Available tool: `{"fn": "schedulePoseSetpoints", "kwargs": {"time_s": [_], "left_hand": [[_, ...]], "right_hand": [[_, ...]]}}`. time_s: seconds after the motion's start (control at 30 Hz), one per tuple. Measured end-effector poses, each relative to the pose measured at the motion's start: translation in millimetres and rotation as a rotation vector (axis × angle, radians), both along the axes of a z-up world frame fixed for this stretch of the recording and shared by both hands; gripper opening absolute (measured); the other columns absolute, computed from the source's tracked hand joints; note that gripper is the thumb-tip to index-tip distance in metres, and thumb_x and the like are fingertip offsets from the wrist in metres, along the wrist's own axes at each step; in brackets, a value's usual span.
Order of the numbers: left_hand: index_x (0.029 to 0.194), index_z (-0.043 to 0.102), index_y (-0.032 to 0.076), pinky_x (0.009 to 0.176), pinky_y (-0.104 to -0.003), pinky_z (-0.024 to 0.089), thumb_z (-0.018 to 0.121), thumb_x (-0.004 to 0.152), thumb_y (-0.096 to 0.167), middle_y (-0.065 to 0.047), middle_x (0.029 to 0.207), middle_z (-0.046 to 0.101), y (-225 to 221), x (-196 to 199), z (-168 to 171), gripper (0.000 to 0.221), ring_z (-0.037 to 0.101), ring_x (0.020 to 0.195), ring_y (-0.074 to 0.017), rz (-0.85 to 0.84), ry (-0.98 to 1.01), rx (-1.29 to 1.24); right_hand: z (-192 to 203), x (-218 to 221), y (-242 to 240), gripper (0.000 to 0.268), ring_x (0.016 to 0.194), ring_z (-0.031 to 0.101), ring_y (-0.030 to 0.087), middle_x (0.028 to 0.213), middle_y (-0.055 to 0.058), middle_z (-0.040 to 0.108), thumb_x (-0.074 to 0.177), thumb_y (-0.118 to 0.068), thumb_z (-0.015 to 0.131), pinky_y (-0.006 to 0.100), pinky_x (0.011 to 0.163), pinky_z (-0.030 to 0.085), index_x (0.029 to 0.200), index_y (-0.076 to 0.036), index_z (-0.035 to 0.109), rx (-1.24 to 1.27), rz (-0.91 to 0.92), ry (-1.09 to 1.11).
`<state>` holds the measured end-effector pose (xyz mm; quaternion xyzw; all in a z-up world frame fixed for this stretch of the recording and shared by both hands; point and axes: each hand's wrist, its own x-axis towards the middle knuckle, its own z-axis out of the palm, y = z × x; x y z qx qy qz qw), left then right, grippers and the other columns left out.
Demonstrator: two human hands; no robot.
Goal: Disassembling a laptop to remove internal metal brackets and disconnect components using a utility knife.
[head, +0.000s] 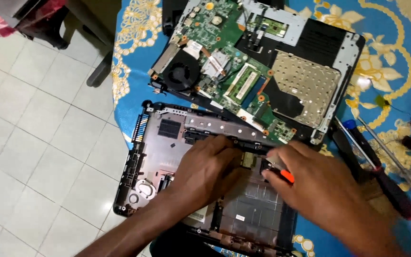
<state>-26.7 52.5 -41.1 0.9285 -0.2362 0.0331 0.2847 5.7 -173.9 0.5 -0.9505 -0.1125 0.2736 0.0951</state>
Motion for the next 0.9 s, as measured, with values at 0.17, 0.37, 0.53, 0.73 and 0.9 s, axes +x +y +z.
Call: {"fn": "schedulePoseSetpoints", "kwargs": {"time_s": [0.17, 0.37, 0.53, 0.73, 0.9], "left_hand": [[0.100, 0.072, 0.006, 0.065, -0.045, 0.046, 0.077, 0.090, 0.022, -0.011, 0.094, 0.063, 3.8, -1.2, -3.2, 0.019, 0.060, 0.078, -0.0328, -0.006, 0.022, -0.053], [0.098, 0.074, 0.009, 0.066, -0.039, 0.050, 0.083, 0.086, 0.021, -0.007, 0.092, 0.064, 6.3, -6.1, -7.0, 0.019, 0.062, 0.080, -0.0249, 0.015, 0.077, -0.104], [0.103, 0.074, 0.006, 0.067, -0.041, 0.048, 0.080, 0.084, 0.016, -0.008, 0.089, 0.064, 8.3, -6.8, -7.5, 0.022, 0.061, 0.082, -0.0273, 0.013, 0.107, -0.117], [0.101, 0.072, 0.006, 0.068, -0.042, 0.049, 0.078, 0.088, 0.022, -0.008, 0.089, 0.064, 5.1, -5.0, -3.4, 0.022, 0.061, 0.081, -0.0277, 0.030, 0.143, -0.073], [0.094, 0.071, 0.009, 0.072, -0.041, 0.056, 0.072, 0.092, 0.023, -0.009, 0.095, 0.068, -3.1, 0.7, 5.3, 0.014, 0.066, 0.081, -0.0274, 0.101, 0.289, -0.058]], "right_hand": [[-24.7, -12.8, -6.5, 0.046, 0.085, 0.070, 0.042, 0.126, -0.009, 0.056, 0.092, -0.062, 0.059, 0.066, 0.062, 0.063, 0.127, -0.034, 0.056, -0.212, 0.243, -0.190], [-34.2, -14.4, -2.5, 0.043, 0.094, 0.071, 0.042, 0.136, -0.014, 0.054, 0.094, -0.061, 0.052, 0.067, 0.073, 0.062, 0.132, -0.042, 0.054, -0.276, 0.145, -0.090], [-53.0, -18.1, -6.3, 0.051, 0.087, 0.070, 0.047, 0.136, -0.007, 0.055, 0.089, -0.059, 0.061, 0.068, 0.065, 0.061, 0.134, -0.035, 0.054, -0.258, 0.133, -0.203], [-69.8, -23.0, -15.2, 0.042, 0.079, 0.071, 0.042, 0.128, -0.012, 0.062, 0.089, -0.056, 0.062, 0.061, 0.059, 0.062, 0.128, -0.040, 0.059, -0.196, 0.156, -0.335], [-64.5, -26.6, -14.7, 0.030, 0.074, 0.068, 0.040, 0.116, -0.010, 0.066, 0.090, -0.047, 0.066, 0.055, 0.054, 0.057, 0.119, -0.038, 0.064, -0.089, 0.181, -0.432]]}}
